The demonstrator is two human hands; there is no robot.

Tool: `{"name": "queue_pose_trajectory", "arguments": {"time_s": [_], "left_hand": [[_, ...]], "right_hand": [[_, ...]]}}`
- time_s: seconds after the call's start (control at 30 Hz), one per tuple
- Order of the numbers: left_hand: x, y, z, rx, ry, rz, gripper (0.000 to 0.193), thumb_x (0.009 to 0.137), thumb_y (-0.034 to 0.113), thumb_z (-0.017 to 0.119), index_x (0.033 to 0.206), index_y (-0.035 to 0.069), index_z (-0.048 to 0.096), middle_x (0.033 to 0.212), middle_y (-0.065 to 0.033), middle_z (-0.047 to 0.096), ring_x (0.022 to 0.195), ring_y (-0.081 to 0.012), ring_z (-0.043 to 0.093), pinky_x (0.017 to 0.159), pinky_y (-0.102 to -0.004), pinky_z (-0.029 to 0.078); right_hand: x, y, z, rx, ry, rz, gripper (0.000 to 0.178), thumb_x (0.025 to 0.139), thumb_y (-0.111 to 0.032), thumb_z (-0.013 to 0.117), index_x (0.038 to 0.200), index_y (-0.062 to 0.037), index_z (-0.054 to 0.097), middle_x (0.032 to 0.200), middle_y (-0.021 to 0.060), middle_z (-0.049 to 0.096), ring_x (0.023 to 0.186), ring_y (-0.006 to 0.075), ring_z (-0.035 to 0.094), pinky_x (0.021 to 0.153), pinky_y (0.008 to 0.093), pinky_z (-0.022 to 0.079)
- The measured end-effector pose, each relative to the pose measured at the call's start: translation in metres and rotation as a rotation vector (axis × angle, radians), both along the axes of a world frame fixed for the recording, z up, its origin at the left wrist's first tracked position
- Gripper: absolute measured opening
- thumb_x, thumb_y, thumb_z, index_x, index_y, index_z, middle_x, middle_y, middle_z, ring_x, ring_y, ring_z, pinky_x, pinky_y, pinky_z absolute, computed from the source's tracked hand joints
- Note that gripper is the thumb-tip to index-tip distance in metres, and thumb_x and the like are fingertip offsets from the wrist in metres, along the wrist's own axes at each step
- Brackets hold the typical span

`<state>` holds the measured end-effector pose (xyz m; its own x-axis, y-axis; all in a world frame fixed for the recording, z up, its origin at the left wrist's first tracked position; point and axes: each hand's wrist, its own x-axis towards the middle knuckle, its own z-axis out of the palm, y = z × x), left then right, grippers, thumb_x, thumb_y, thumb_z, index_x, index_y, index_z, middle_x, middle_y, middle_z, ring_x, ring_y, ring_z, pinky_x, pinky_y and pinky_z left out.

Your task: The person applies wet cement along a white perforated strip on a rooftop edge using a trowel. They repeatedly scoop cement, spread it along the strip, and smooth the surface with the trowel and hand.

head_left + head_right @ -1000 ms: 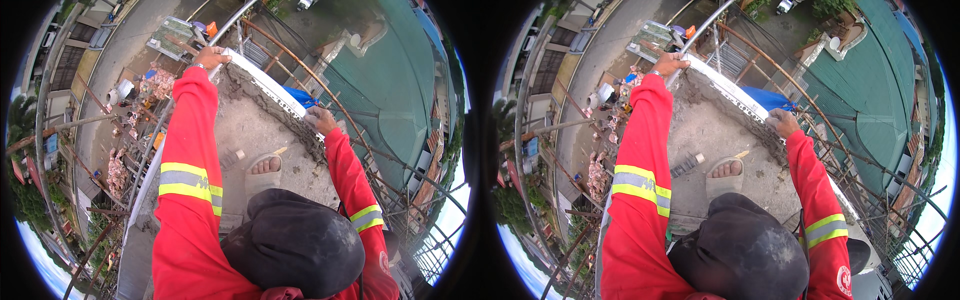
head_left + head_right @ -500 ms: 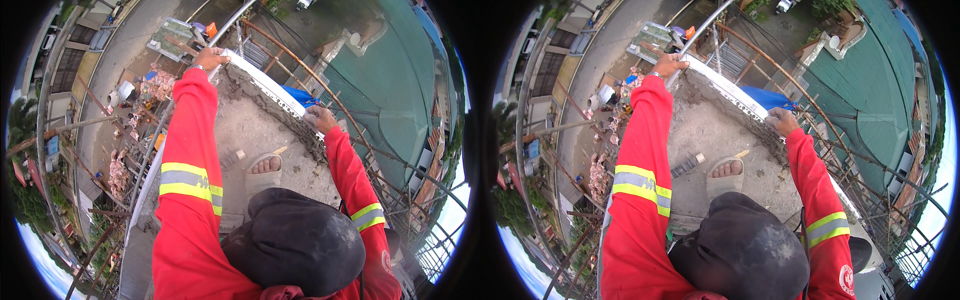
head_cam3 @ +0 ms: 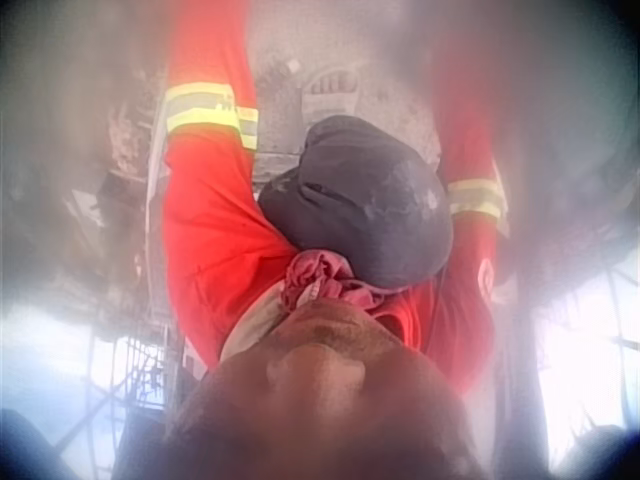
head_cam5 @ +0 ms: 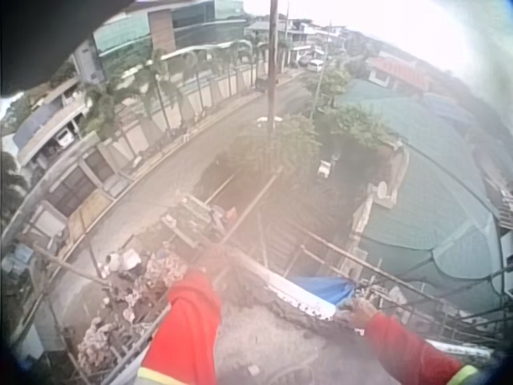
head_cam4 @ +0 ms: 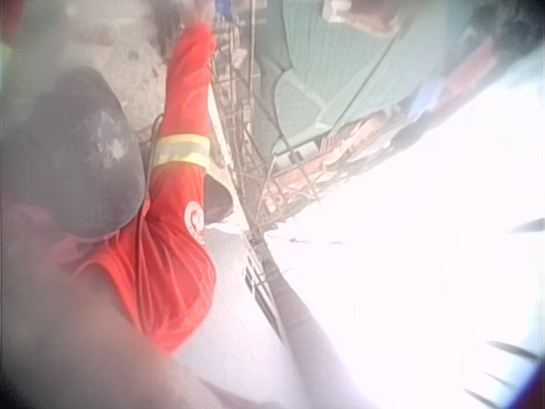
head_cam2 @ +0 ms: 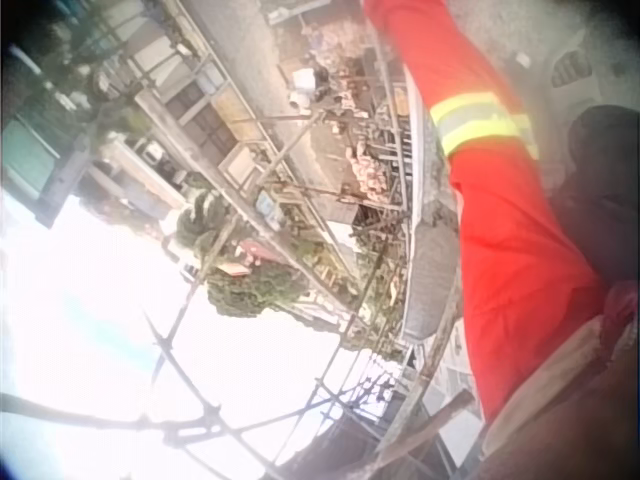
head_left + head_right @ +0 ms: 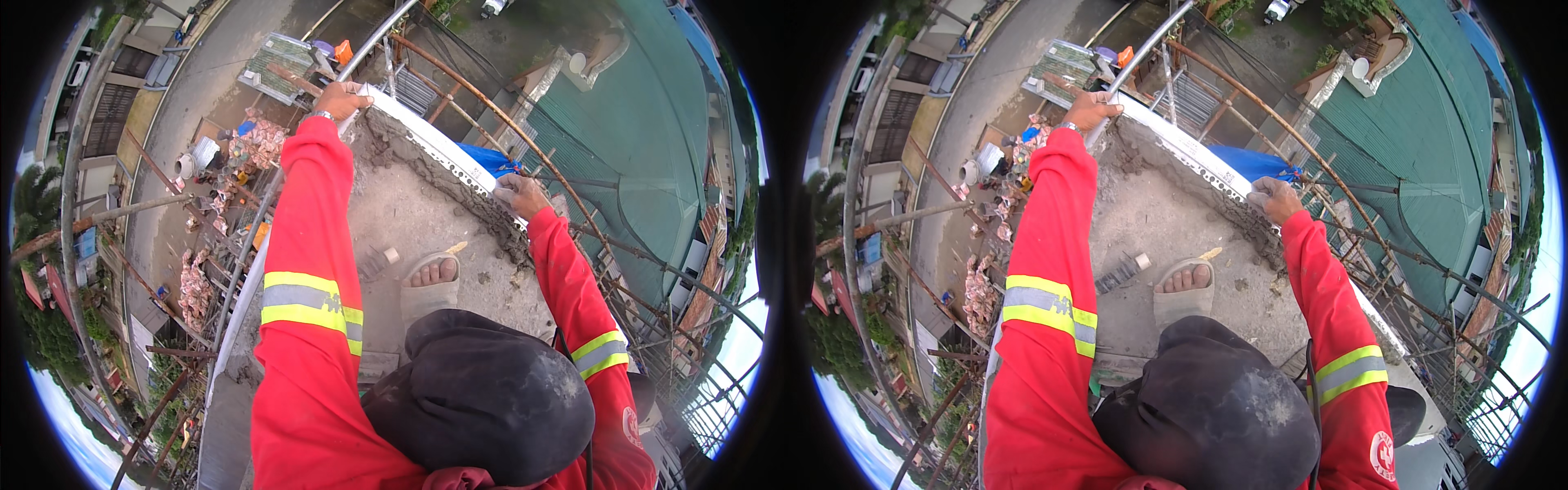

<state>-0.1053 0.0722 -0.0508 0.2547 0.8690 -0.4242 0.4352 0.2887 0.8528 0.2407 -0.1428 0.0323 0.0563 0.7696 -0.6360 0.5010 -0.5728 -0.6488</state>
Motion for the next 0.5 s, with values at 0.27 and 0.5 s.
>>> {"name": "queue_pose_trajectory", "arguments": {"time_s": [0.27,0.5], "left_hand": [[0.0,-0.003,0.012,-0.061,0.034,-0.049,0.055,0.072,0.018,0.076,0.116,-0.008,0.056,0.102,-0.0115,0.064,0.095,-0.0174,0.058,0.088,-0.027,0.041],[0.001,-0.002,0.016,-0.121,-0.03,-0.016,0.064,0.071,0.02,0.078,0.12,-0.011,0.051,0.107,-0.0146,0.062,0.101,-0.0202,0.056,0.092,-0.0279,0.039]], "right_hand": [[0.004,-0.003,-0.013,0.012,0.013,-0.017,0.016,0.08,-0.012,0.062,0.089,0.0007,0.06,0.068,0.0055,0.063,0.059,0.0112,0.058,0.054,0.0257,0.044],[0.005,-0.003,-0.013,-0.017,0.066,-0.037,0.016,0.08,-0.01,0.063,0.09,0.0013,0.059,0.071,0.0062,0.064,0.064,0.0121,0.062,0.057,0.0264,0.047]]}}
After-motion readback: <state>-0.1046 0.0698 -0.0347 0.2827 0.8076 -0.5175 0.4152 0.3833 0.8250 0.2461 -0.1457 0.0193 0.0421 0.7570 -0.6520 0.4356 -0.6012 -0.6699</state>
